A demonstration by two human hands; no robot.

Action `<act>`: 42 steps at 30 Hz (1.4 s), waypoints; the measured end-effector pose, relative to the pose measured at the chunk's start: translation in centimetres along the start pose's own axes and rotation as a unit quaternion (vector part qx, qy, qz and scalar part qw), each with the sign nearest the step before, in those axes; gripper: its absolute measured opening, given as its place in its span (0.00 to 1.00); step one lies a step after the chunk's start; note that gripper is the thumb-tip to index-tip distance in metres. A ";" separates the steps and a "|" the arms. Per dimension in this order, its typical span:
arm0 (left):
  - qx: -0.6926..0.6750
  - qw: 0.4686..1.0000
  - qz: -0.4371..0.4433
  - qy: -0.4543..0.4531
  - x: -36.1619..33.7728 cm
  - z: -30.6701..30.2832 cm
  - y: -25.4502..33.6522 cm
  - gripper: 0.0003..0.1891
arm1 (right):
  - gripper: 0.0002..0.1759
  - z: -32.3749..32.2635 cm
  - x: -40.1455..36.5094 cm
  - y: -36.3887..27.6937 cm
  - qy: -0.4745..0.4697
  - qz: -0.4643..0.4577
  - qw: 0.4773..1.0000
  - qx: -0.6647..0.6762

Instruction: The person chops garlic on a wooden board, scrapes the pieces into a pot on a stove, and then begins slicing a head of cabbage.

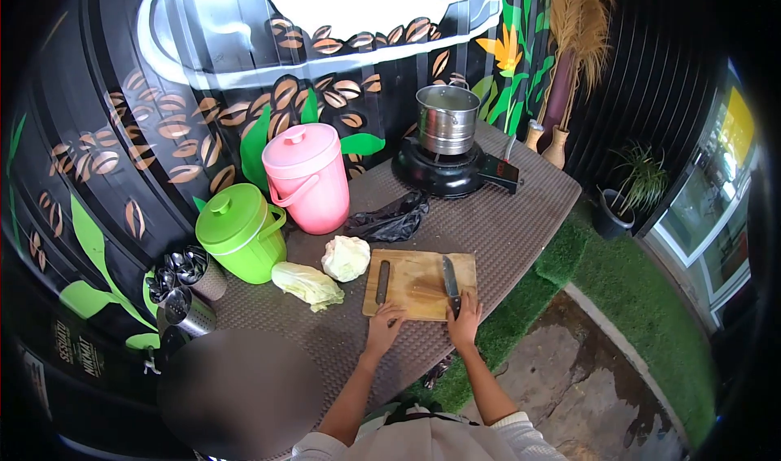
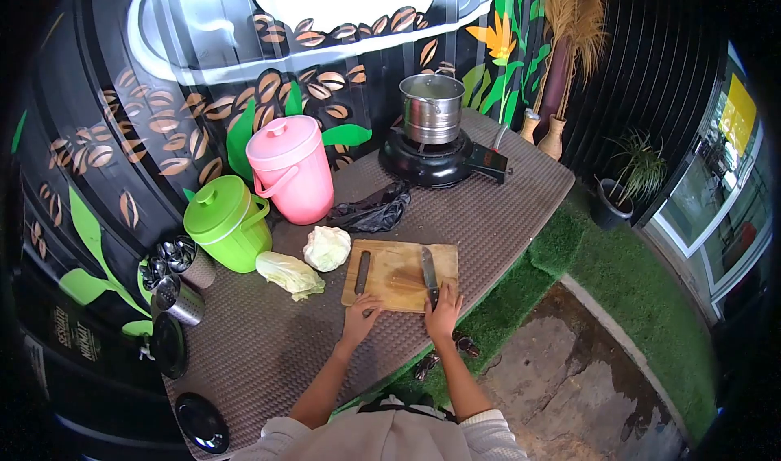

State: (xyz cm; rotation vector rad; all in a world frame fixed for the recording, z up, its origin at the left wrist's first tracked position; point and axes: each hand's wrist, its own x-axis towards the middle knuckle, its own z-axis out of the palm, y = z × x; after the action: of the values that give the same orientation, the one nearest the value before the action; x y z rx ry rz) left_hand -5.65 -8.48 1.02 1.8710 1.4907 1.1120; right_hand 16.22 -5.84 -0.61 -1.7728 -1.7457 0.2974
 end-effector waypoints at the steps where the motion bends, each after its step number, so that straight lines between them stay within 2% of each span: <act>1: -0.035 0.998 -0.041 0.015 -0.2 -0.3 0.2 0.10 | 0.34 0.1 0.0 -0.2 0.012 0.003 1.000 -0.002; 2: -0.069 0.994 -0.081 0.031 -0.2 -0.9 0.4 0.09 | 0.34 0.1 0.1 -0.4 0.026 0.005 1.000 -0.005; 3: -0.068 0.994 -0.080 0.030 0.0 -1.7 0.3 0.09 | 0.33 0.3 0.1 -0.5 0.032 0.014 0.999 -0.010; 5: -0.083 0.985 -0.108 0.106 0.4 -3.2 -0.1 0.11 | 0.32 0.8 0.2 -0.6 0.050 0.018 0.998 -0.025; 6: -0.082 0.985 -0.107 0.105 1.1 -3.9 -0.9 0.11 | 0.32 1.1 0.1 -0.9 0.066 0.023 0.997 -0.041; 8: 0.003 0.976 -0.017 0.217 3.0 -5.7 -2.6 0.15 | 0.31 1.3 -0.2 -1.7 0.075 0.041 0.996 -0.034; 9: 0.004 0.976 -0.014 0.215 4.0 -6.6 -2.9 0.15 | 0.31 1.5 -0.3 -2.1 0.084 0.052 0.994 -0.045; 11: 0.166 0.946 0.006 0.277 6.3 -8.2 -2.9 0.21 | 0.31 2.0 -0.2 -2.2 0.094 0.062 0.992 -0.065; 12: 0.164 0.946 0.010 0.278 7.2 -8.9 -2.9 0.21 | 0.31 2.1 -0.3 -2.3 0.098 0.061 0.991 -0.065; 15: 0.242 0.956 0.041 0.163 9.0 -10.8 -4.1 0.26 | 0.32 1.8 -0.4 -2.5 0.086 0.062 0.992 -0.063; 16: 0.241 0.955 0.043 0.168 9.3 -11.5 -4.7 0.26 | 0.32 1.9 -0.1 -2.4 0.089 0.058 0.992 -0.062; 18: 0.214 0.972 0.036 0.092 9.4 -12.1 -5.2 0.26 | 0.32 1.9 -0.4 -2.0 0.091 0.049 0.993 -0.055; 20: 0.227 0.967 0.043 0.111 9.6 -11.5 -4.9 0.22 | 0.33 1.9 -0.5 -1.8 0.093 0.044 0.993 -0.063; 22: 0.189 0.972 0.011 0.138 9.6 -10.6 -4.4 0.17 | 0.33 1.6 -0.5 -1.7 0.073 0.040 0.995 -0.059; 23: 0.200 0.963 0.029 0.179 9.8 -9.9 -4.1 0.11 | 0.33 1.7 -0.4 -1.4 0.067 0.038 0.995 -0.059; 24: 0.200 0.963 0.035 0.178 10.0 -9.4 -3.6 0.11 | 0.33 1.4 -0.1 -1.4 0.073 0.041 0.995 -0.058; 27: 0.096 0.928 -0.013 0.359 9.5 -6.9 -1.3 0.06 | 0.31 0.9 -0.4 -1.3 0.056 0.019 0.997 -0.052; 28: 0.094 0.930 -0.009 0.357 9.2 -5.7 0.4 0.06 | 0.31 0.7 -0.3 -1.3 0.060 0.021 0.997 -0.053; 30: -0.138 0.933 -0.105 0.315 8.2 -2.6 3.3 0.07 | 0.27 0.4 -0.4 -1.4 0.056 0.008 0.997 -0.058; 32: -0.284 0.935 -0.114 0.179 7.7 0.5 4.0 0.09 | 0.24 0.6 -0.4 -1.2 0.059 0.010 0.996 -0.062; 34: -0.375 0.907 -0.119 0.149 7.4 3.5 2.8 0.09 | 0.24 0.9 -0.5 -1.0 0.070 0.001 0.995 -0.068; 35: -0.377 0.906 -0.120 0.147 7.0 4.3 2.0 0.09 | 0.24 0.8 -0.6 -1.1 0.062 0.004 0.996 -0.066; 37: -0.296 0.937 -0.160 0.092 7.0 5.0 1.0 0.11 | 0.24 0.9 -0.6 -0.9 0.065 0.003 0.996 -0.069; 41: -0.279 0.946 -0.163 0.034 6.6 6.2 -2.4 0.13 | 0.24 0.7 -0.4 -1.3 0.071 0.014 0.996 -0.051; 42: -0.206 0.973 -0.091 0.058 6.2 6.0 -1.8 0.14 | 0.24 0.7 -0.3 -1.3 0.075 0.020 0.996 -0.037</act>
State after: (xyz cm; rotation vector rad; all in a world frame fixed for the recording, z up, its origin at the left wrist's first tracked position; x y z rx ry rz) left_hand -1.20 -1.47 -1.87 1.3813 1.3350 1.3389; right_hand 14.76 -6.07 -0.51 -1.8348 -1.6364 0.1141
